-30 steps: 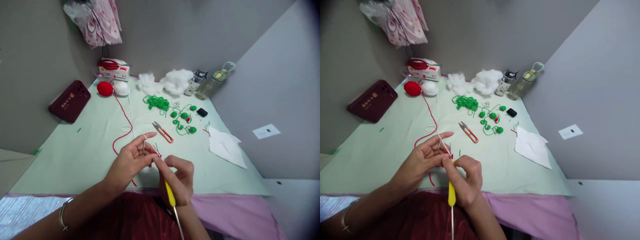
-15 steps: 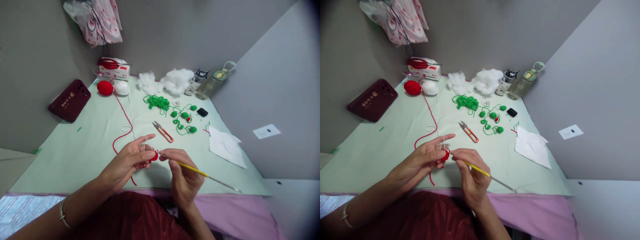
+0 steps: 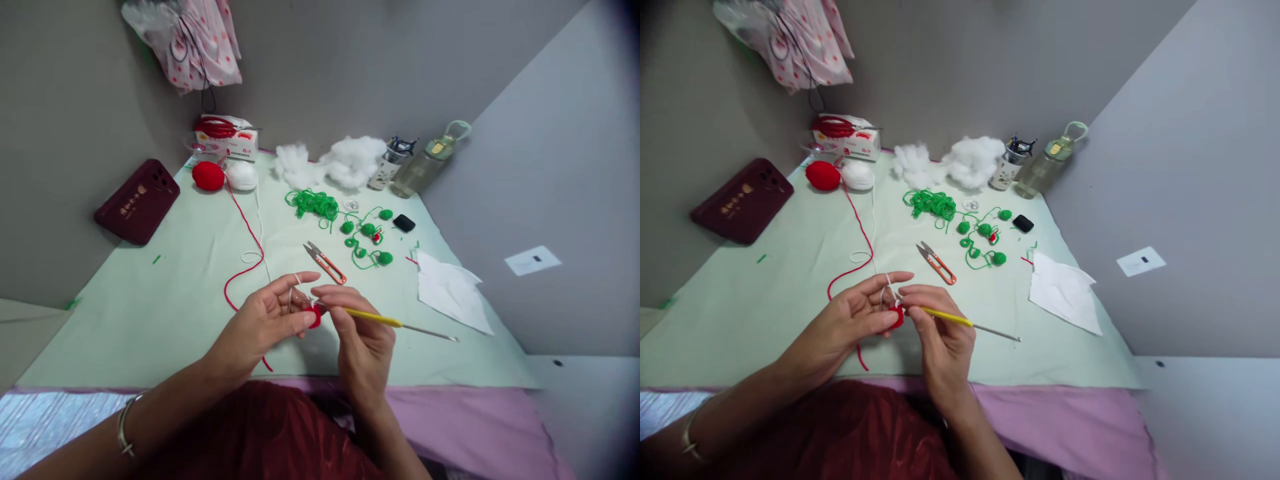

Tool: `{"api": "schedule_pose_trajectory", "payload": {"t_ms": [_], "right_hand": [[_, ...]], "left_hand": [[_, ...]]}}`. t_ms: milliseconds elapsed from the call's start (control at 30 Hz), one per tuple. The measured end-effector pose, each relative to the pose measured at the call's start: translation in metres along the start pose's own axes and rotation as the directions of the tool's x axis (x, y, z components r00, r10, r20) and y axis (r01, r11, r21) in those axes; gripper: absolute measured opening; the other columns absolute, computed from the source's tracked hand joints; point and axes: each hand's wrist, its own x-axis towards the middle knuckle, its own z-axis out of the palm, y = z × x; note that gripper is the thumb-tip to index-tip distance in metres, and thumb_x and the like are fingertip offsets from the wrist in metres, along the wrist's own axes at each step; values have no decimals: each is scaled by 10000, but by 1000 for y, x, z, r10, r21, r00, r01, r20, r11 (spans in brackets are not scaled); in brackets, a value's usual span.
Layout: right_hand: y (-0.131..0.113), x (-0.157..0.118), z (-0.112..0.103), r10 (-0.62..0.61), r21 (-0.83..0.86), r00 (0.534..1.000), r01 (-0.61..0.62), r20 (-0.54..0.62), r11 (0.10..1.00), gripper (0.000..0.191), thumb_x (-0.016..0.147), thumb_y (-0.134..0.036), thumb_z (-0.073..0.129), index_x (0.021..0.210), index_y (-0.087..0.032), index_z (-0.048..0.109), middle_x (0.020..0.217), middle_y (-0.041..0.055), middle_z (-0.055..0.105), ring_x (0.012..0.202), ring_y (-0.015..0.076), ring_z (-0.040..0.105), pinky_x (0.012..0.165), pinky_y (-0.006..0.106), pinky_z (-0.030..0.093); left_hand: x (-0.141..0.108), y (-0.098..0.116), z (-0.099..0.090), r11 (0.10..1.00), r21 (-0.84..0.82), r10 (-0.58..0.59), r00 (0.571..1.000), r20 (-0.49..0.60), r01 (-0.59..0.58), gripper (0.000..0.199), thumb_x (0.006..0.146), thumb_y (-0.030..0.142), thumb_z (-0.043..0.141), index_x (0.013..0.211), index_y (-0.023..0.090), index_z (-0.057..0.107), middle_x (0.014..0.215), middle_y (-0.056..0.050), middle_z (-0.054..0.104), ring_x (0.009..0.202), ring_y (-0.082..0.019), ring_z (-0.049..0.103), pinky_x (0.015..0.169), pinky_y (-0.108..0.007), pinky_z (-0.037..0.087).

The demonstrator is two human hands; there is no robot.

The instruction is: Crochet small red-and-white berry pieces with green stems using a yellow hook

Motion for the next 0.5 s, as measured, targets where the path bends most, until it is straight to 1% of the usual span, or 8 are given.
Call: {"api": "schedule_pose_trajectory", "payload": {"t_ms": [100, 167, 233, 267, 333, 367, 433, 500], "right_hand": [[-3, 0, 0, 16, -55, 1000, -16, -2, 998, 173, 1001, -171, 637, 983, -241, 794, 894, 21, 811, 788, 151, 754, 713, 280, 630], [-2, -1, 0, -5, -113, 1000, 3, -12, 994, 178, 1007, -167, 625, 982, -233, 788, 867, 23, 792, 735, 147, 734, 673, 280, 625], [0, -5, 0, -96, -208, 995, 95, 7, 974, 194, 1000, -140, 626, 1027, -243, 788, 903, 35, 785, 794, 164, 745, 708, 303, 639], [2, -7, 0, -160, -268, 986, 165, 40, 949, 222, 991, -124, 634, 1082, -255, 788, 960, 48, 786, 854, 176, 755, 741, 316, 647], [6, -12, 0, -276, -367, 953, 304, 127, 879, 327, 973, -98, 650, 1221, -275, 768, 1099, 80, 775, 957, 195, 760, 792, 329, 654], [7, -13, 1, -303, -394, 940, 341, 157, 853, 373, 970, -88, 649, 1271, -283, 753, 1147, 90, 764, 981, 198, 759, 801, 327, 654], [7, -12, 2, -297, -384, 939, 341, 171, 858, 391, 970, -73, 642, 1276, -289, 753, 1152, 88, 758, 974, 190, 759, 793, 315, 651], [5, -7, 3, -238, -307, 959, 275, 153, 911, 355, 972, -58, 636, 1203, -289, 774, 1068, 60, 769, 931, 169, 756, 782, 296, 644]], "left_hand": [[1, 0, 0, 1000, 3, 20, 999, -29, -19, 535, 787, 216, 878, 1296, 197, 714, 874, 9, 680, 765, -115, 613, 679, -240, 462], [1, 0, 1, 1000, 9, 30, 998, -62, -30, 554, 785, 218, 883, 1311, 200, 708, 882, 8, 689, 765, -117, 609, 675, -241, 453], [0, -1, 2, 1000, 6, 30, 996, -84, -30, 569, 783, 223, 891, 1320, 201, 706, 876, 8, 693, 757, -116, 594, 668, -242, 439], [0, -1, 2, 1000, -4, 28, 996, -86, -29, 567, 787, 233, 891, 1322, 201, 707, 865, 10, 693, 747, -115, 582, 662, -242, 431], [0, -2, 2, 999, -38, 15, 996, -87, -18, 549, 803, 256, 883, 1322, 200, 714, 835, 13, 687, 714, -108, 547, 649, -243, 412], [0, -3, 2, 998, -60, 0, 996, -87, -5, 540, 811, 264, 877, 1323, 200, 718, 825, 12, 684, 700, -105, 530, 644, -244, 404], [1, -3, 1, 994, -100, -41, 996, -81, 33, 539, 809, 265, 874, 1322, 194, 724, 816, 11, 676, 682, -102, 503, 643, -246, 398], [1, -2, 1, 990, -127, -73, 995, -62, 65, 567, 783, 250, 886, 1322, 183, 724, 819, 10, 668, 679, -99, 494, 649, -247, 403]]}}
